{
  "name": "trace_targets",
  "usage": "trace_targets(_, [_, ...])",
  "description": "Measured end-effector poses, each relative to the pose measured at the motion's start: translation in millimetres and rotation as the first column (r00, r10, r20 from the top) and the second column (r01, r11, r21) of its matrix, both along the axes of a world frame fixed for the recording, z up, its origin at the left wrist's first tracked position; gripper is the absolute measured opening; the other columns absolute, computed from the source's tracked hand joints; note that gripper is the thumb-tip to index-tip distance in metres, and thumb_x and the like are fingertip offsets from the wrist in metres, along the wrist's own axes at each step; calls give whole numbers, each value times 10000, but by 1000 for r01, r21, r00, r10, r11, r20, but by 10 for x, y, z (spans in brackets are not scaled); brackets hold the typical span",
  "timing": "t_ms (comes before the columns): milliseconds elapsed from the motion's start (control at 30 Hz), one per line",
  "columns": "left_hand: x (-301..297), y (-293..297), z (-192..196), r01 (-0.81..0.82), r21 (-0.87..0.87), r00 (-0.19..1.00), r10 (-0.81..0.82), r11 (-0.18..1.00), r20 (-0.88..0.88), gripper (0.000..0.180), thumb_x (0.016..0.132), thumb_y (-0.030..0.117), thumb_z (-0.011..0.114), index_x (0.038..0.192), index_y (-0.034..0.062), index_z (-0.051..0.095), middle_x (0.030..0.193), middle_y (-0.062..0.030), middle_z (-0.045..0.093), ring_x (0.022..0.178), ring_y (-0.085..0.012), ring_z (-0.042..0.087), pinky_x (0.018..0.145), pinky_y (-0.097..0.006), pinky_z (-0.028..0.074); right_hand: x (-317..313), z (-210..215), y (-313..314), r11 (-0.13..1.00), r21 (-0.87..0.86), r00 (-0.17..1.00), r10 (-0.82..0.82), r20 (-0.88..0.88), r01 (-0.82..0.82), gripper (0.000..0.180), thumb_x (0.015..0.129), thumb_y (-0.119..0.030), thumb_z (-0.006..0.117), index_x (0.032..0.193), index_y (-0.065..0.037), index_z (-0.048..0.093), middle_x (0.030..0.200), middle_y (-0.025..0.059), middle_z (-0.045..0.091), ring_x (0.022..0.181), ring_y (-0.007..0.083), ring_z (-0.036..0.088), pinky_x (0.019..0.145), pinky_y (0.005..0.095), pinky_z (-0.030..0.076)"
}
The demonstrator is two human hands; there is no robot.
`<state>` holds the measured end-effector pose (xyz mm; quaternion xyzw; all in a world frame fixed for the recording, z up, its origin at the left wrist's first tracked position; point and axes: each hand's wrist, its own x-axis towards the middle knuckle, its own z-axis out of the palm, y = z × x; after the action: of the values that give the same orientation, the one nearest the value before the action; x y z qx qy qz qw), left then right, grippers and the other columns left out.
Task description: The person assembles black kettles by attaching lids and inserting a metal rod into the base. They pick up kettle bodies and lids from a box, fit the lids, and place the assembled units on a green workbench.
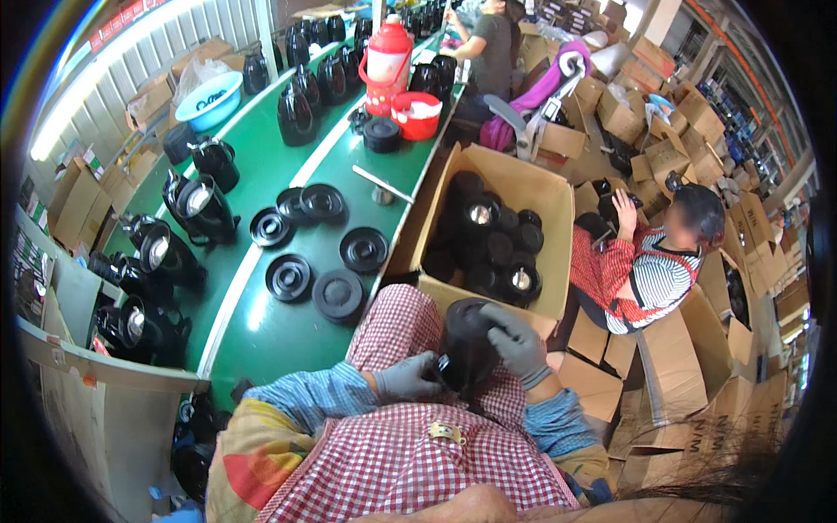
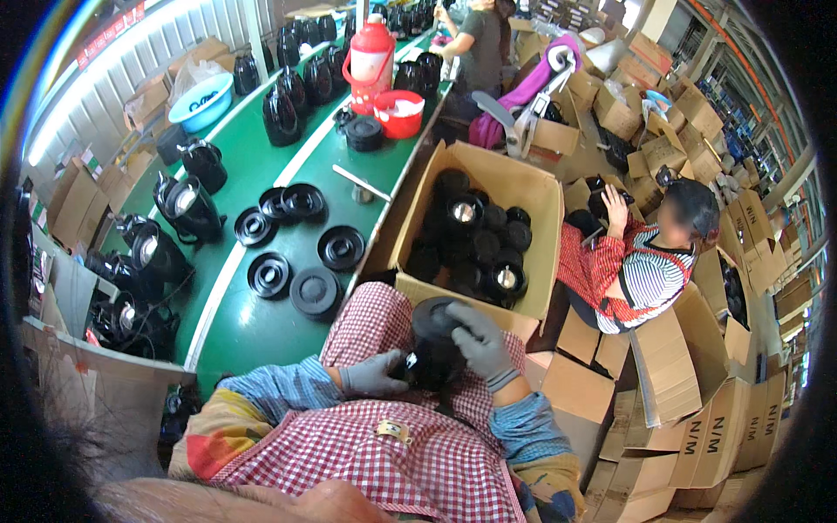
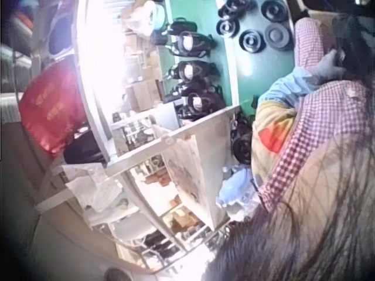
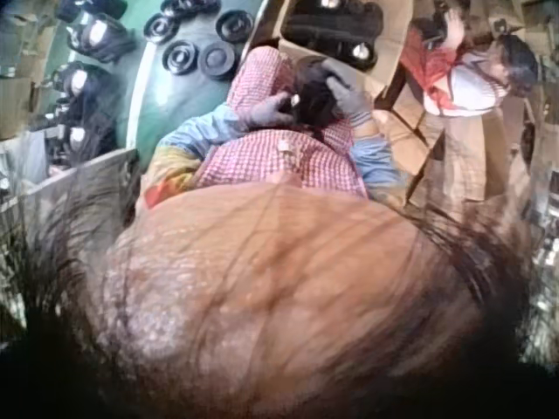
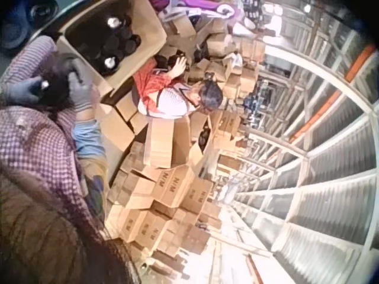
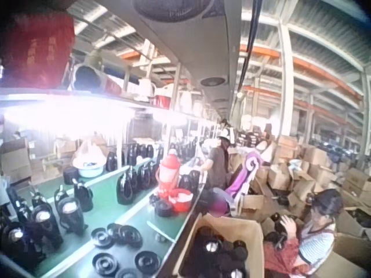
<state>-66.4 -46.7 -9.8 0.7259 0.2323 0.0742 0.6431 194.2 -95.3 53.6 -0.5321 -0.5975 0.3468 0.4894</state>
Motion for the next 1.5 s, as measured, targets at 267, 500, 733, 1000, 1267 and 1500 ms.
trace_targets(267, [-168, 1328, 540, -54, 722, 991, 128, 689, -47, 258, 918, 235, 685, 1138, 105, 720, 1053, -146, 724, 957, -319, 702, 803, -404, 572, 83, -491, -462, 998, 14, 984, 52, 173, -56, 258, 925, -179, 677, 1130, -30, 732, 1187, 126, 715, 1218, 317, 589, 1078, 446, 417])
trace_targets(500, [-21, 3901, 103, 286, 902, 440, 791, 324, -424, 770, 853, 106, 537, 1585, 233, 334, 1657, -90, 299, 1541, -321, 238, 1244, -538, 162, 256, -182, -254, 962, 58, 955, -271, 122, 266, 242, 976, -111, 595, 1166, -14, 711, 1198, 161, 699, 1139, 323, 639, 1024, 436, 460])
trace_targets(733, [107, 4399, -206, 402, 824, 389, 741, 398, -548, 306, 967, 278, 558, 1264, 241, 621, 1326, -97, 619, 1309, -335, 529, 1121, -532, 351, 636, -132, 147, 923, -76, 921, -366, 131, 378, 304, 1003, -42, 535, 1274, 15, 659, 1269, 153, 674, 1202, 283, 620, 1061, 372, 464])
trace_targets(1000, [599, 2676, 1138, 250, 762, 906, 133, 597, -402, 277, 913, 343, 708, 1005, 83, 681, 830, -154, 683, 756, -359, 685, 665, -429, 532, 683, 637, 1118, 961, 272, 499, -211, 841, -52, 704, 872, -520, 682, 1465, -165, 548, 1477, 149, 511, 1335, 356, 475, 1146, 573, 291])
trace_targets(1267, [824, 1343, 1160, 328, 521, 928, -165, 788, -334, 311, 937, 291, 672, 1081, 15, 666, 909, -210, 687, 862, -396, 688, 753, -460, 545, 967, 420, 721, 926, -280, 652, 378, 658, -253, 486, 888, -439, 689, 1286, -161, 694, 997, 139, 735, 888, 328, 704, 803, 424, 550])
trace_targets(1500, [921, 1023, 1085, 341, 414, 922, -214, 844, -323, 284, 968, 230, 610, 1129, -3, 631, 925, -223, 676, 894, -397, 681, 798, -458, 531, 1051, 67, 540, 913, -260, 775, 405, 486, -314, 390, 873, -322, 727, 1218, -141, 721, 1087, 154, 731, 992, 345, 699, 874, 428, 552])
